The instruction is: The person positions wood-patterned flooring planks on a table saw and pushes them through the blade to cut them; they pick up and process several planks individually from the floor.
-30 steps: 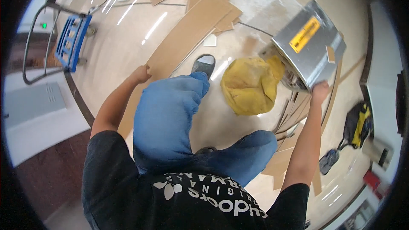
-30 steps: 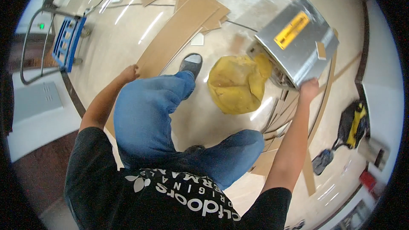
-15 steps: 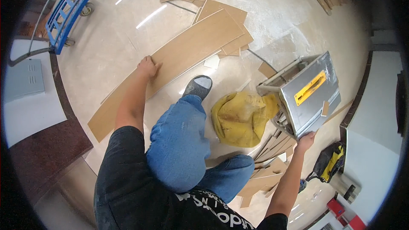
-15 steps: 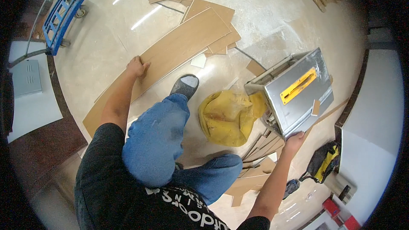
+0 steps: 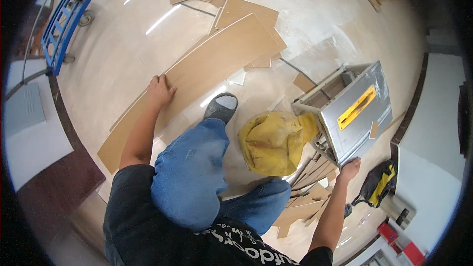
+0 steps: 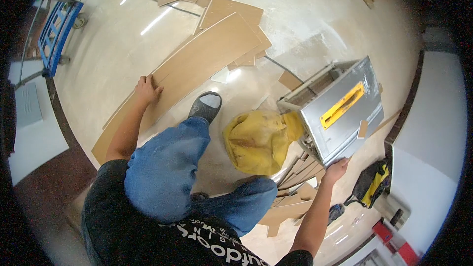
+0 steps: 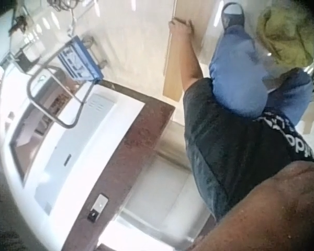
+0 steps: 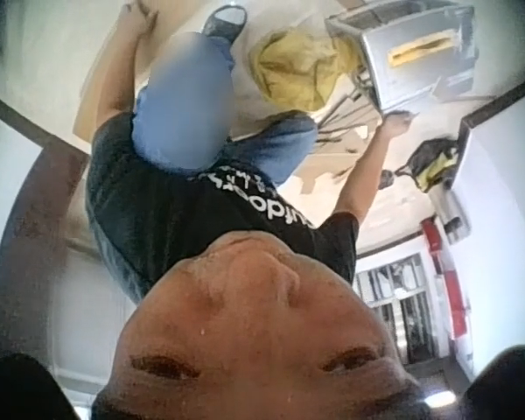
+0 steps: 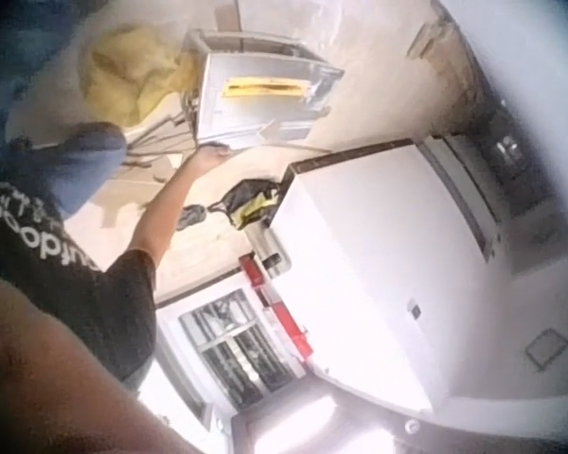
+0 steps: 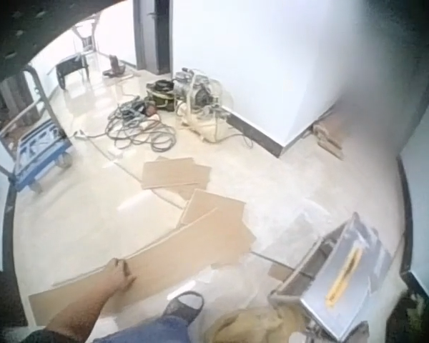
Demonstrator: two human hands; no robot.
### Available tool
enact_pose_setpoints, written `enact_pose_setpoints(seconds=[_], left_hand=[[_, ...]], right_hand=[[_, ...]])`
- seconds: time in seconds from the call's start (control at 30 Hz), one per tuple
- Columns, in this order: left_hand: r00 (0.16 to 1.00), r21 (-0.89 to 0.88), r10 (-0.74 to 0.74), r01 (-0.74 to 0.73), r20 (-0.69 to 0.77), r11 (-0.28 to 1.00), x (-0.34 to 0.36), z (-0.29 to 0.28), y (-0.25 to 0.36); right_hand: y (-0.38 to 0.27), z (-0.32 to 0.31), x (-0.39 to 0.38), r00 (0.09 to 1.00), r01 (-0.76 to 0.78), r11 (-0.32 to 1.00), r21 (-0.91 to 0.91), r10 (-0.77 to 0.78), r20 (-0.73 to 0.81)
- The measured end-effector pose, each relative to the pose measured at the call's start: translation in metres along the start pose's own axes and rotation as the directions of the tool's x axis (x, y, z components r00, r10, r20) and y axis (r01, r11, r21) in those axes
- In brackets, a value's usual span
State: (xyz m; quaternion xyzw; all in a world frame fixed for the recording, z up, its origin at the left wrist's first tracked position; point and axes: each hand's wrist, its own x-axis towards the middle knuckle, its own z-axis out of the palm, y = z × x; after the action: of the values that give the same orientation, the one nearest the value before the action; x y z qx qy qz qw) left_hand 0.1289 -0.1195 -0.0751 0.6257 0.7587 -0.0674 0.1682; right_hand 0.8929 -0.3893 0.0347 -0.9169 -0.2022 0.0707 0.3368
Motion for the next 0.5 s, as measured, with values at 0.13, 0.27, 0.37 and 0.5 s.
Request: enact_pose_setpoints(seconds=[0.13, 0.27, 0.37, 0.5], left_hand=[[0.972, 0.037, 0.235, -0.234, -0.022, 0.972, 0.021, 0.011, -0.007], [0.984, -0.081, 0.177, -0.177, -0.002, 0.981, 0.024, -0.006, -0.032], [0.973, -0.111, 0.221, -0.214, 0.06, 0.971, 0.037, 0.008, -0.016], [0.946, -0.075, 0.318, -0.313, 0.066, 0.947, 0.03, 0.025, -0.023]], right_hand=[[0.009, -0.004, 0.005, 0.96, 0.263, 0.907, -0.33, -0.281, -0.009], [-0.067, 0.007, -0.003, 0.978, 0.195, 0.912, -0.36, -0.156, 0.136], [-0.074, -0.045, 0.07, 0.956, 0.292, 0.814, -0.502, -0.24, 0.167], [-0.153, -0.054, 0.13, 0.873, 0.486, 0.85, -0.205, -0.482, 0.069]])
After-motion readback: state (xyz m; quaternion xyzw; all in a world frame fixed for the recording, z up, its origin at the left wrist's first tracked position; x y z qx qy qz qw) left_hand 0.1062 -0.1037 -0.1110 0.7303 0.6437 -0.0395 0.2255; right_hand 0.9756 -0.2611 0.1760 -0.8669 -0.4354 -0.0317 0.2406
